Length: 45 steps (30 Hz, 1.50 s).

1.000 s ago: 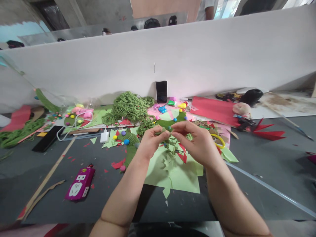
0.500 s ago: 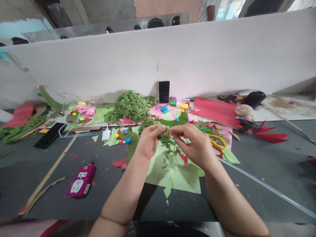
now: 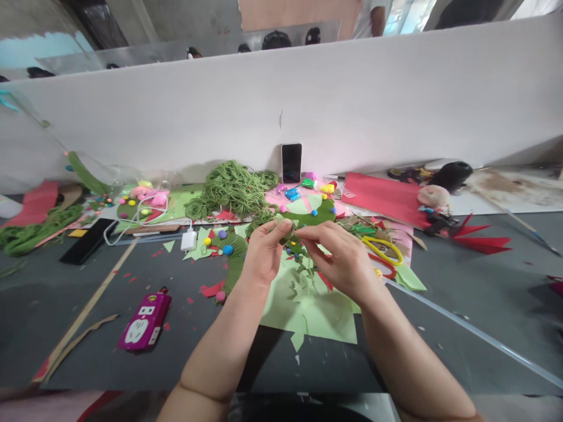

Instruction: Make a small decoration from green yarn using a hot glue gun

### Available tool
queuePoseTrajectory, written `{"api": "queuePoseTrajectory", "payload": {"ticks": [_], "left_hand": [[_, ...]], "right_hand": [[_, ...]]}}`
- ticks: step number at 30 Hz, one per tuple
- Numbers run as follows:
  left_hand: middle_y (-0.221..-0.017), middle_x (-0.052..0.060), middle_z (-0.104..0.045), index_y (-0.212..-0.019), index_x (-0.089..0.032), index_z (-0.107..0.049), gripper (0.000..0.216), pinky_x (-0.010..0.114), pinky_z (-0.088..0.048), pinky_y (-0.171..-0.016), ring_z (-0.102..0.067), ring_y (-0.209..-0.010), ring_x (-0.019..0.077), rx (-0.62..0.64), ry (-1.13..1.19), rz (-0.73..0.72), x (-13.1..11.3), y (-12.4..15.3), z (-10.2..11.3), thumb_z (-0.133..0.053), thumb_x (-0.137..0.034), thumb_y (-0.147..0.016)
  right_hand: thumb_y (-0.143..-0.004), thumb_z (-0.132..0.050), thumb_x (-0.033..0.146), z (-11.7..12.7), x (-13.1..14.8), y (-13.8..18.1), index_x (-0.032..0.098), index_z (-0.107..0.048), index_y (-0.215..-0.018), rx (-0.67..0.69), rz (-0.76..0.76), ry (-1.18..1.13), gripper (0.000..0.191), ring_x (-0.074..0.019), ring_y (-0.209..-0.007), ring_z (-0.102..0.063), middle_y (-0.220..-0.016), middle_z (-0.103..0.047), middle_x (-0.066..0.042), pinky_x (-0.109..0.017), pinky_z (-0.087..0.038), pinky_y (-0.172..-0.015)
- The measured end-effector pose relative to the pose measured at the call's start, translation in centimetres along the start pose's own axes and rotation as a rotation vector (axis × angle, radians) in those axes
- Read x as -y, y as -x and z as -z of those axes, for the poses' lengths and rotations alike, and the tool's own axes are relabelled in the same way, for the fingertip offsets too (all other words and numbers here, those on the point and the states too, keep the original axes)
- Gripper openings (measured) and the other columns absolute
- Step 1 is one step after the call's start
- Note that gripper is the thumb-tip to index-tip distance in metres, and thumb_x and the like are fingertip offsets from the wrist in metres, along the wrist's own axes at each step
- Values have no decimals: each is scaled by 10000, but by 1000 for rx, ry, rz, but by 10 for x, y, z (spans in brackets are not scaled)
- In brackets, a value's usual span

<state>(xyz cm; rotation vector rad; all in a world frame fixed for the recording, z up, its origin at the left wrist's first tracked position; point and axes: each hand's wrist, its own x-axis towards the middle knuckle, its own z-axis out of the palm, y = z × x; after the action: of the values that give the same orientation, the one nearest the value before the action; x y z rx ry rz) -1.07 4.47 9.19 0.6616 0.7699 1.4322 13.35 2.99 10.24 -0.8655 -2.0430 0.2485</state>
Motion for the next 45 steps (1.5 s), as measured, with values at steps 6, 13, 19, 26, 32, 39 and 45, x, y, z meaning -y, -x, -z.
{"api": "queuePoseTrajectory", "payload": {"ticks": [6,13,19,26,32,39,45], "left_hand": [[-636,-28,-592,-637,-157,-686,153,241,-394,-695,-511,-644,95,-16,-126,-105,1,0,4,-796,-263,-630],[-620,-33,-576,-649,-162,-686,129,231,-389,-671,-514,-636,92,-12,-155,-115,1,0,7,-791,-236,-633],[-588,-16,-615,-611,-138,-661,176,217,-419,-625,-543,-579,86,-104,-6,-61,-1,0,-2,-799,-242,-581],[-587,-2,-623,-618,-126,-656,195,195,-420,-569,-564,-574,83,-220,30,-65,3,2,-7,-795,-259,-585],[-599,-3,-622,-619,-131,-660,233,193,-423,-556,-544,-574,82,-242,26,-96,4,3,-10,-817,-293,-560],[-606,-41,-523,-601,-148,-630,188,181,-407,-596,-474,-589,61,-98,-24,-174,14,9,-15,-798,-232,-616],[-616,-34,-510,-609,-149,-607,185,188,-391,-587,-463,-603,69,39,13,-56,10,18,-16,-749,-237,-688]], "right_hand": [[-901,-481,106,-2,0,1,223,-619,-1031,-2,65,48,223,-163,-689,-568,-806,-675,-39,-291,-478,-641],[-887,-474,58,-2,-1,0,186,-602,-1038,-6,141,76,235,-161,-673,-555,-761,-662,-37,-286,-482,-642],[-898,-524,119,7,-1,0,215,-561,-1136,65,-76,-90,259,-150,-829,-648,-932,-704,-30,-258,-502,-726],[-899,-540,191,19,-4,-2,234,-579,-1124,143,-312,-236,232,-140,-803,-672,-856,-725,4,-235,-496,-673],[-890,-551,232,18,-15,-3,239,-610,-1137,212,-390,-314,254,-172,-870,-676,-958,-731,-21,-301,-521,-748],[-763,-714,385,6,-6,-10,232,-579,-1197,49,-445,-495,479,-226,-1003,-626,-1209,-630,-83,-368,-529,-809],[-771,-709,322,2,-4,-13,218,-611,-1126,6,-457,-648,382,-206,-1031,-610,-1171,-646,-71,-379,-503,-888]]}}
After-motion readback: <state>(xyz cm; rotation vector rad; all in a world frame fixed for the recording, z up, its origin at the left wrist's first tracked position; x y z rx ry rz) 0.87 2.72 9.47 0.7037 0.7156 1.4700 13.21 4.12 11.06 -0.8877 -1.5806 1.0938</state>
